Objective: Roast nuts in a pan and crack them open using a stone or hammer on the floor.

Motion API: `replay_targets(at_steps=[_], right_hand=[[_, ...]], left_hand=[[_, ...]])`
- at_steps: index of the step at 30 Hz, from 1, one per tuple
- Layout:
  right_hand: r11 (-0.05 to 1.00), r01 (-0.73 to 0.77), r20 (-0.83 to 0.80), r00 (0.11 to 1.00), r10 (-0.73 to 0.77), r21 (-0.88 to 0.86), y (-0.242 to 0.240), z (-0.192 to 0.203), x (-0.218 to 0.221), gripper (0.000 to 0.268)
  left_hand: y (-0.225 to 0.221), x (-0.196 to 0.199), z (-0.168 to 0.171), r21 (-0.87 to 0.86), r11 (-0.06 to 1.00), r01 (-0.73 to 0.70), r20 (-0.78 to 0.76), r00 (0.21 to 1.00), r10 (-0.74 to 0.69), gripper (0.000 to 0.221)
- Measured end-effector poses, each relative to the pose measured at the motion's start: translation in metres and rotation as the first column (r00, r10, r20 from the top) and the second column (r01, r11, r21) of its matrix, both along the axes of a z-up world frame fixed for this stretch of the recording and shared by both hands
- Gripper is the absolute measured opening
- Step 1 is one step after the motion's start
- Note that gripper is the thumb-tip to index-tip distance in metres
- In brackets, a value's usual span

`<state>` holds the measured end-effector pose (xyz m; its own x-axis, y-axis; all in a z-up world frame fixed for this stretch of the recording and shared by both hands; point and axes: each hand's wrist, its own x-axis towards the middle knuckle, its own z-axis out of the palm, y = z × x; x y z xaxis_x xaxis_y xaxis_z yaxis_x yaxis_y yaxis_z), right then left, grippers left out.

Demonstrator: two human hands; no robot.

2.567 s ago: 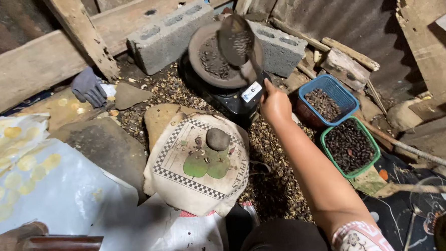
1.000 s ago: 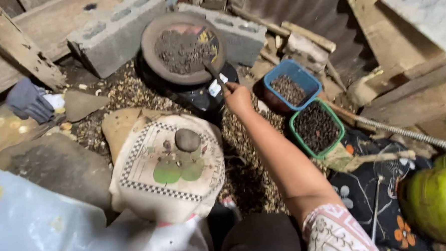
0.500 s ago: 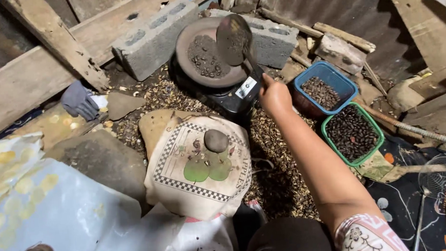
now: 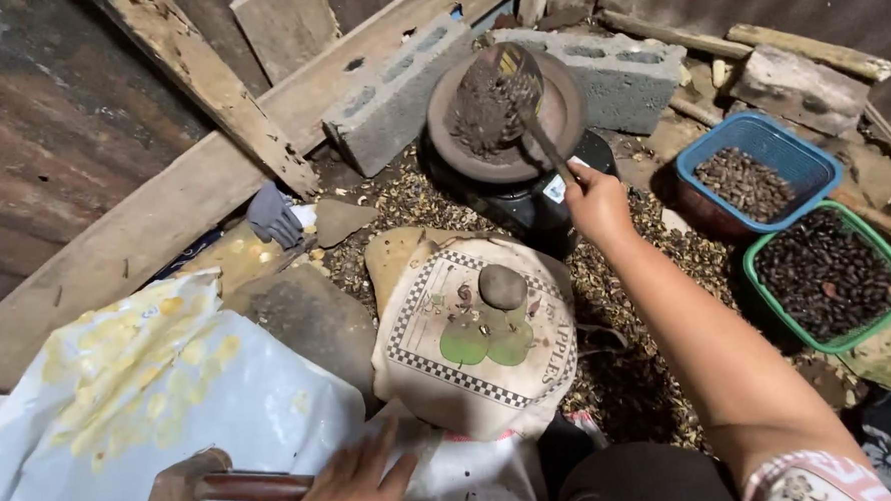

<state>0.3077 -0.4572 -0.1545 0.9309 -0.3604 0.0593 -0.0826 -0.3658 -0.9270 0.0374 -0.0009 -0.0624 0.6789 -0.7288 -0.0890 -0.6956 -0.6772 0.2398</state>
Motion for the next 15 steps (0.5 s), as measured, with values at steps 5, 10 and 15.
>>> replay_targets(at_steps=[5, 10, 15], right_hand=[[0.795, 0.014, 0.077, 0.996, 0.042, -0.606, 0.022, 0.078, -0.036, 0.043], [0.826, -0.002, -0.03, 0.999, -0.019, -0.564, 0.008, 0.078, -0.03, 0.043], [0.751, -0.01, -0.056, 0.998, -0.036, -0.66, -0.038, 0.035, -0.02, 0.043]], left_hand=[[-0.009, -0.007, -0.048, 0.416, 0.909, -0.031, -0.457, 0.857, 0.238, 0.055], [-0.023, -0.005, -0.05, 0.368, 0.93, -0.01, -0.388, 0.907, 0.164, 0.05], [-0.008, 0.004, -0.073, 0.358, 0.934, -0.005, -0.371, 0.917, 0.146, 0.05]])
